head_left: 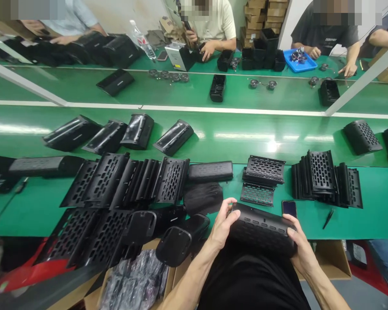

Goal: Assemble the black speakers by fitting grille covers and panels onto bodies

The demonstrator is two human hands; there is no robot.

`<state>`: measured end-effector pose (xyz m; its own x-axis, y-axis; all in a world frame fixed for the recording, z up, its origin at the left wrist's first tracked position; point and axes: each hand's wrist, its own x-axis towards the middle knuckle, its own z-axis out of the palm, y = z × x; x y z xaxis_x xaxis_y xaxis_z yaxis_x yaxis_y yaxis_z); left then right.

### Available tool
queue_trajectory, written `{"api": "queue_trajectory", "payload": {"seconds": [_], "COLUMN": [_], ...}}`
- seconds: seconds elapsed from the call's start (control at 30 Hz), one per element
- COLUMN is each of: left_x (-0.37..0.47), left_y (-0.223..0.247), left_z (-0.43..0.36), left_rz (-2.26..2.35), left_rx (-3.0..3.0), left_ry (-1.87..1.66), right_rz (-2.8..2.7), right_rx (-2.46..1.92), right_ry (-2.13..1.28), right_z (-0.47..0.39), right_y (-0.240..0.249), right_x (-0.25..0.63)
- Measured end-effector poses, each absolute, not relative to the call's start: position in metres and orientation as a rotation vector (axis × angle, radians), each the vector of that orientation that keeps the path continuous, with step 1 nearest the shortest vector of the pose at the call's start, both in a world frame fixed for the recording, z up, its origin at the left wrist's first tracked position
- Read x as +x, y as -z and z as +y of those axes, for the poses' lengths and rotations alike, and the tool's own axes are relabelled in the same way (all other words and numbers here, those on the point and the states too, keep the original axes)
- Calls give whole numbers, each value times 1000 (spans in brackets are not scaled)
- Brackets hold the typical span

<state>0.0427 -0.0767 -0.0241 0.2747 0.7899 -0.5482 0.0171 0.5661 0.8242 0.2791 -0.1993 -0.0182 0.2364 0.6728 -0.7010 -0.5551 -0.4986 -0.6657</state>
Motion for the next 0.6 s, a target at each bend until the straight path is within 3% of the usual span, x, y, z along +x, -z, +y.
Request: {"api": "queue_trajectory", "payload": {"seconds": [0.3, 0.6], "left_x": [28, 40], "left_y": [10, 11], "left_z": [-51, -42], "left_rz": [998, 1015], "left_rx": [757, 939], "left_ry": [-551, -734], "right_rz": [-210, -295], "right_rx": [-1379, -1378], "right_ry": [-1694, -1590], "right_z": [-182, -177], "right_y": [0, -7], "right_x": [294, 294]}}
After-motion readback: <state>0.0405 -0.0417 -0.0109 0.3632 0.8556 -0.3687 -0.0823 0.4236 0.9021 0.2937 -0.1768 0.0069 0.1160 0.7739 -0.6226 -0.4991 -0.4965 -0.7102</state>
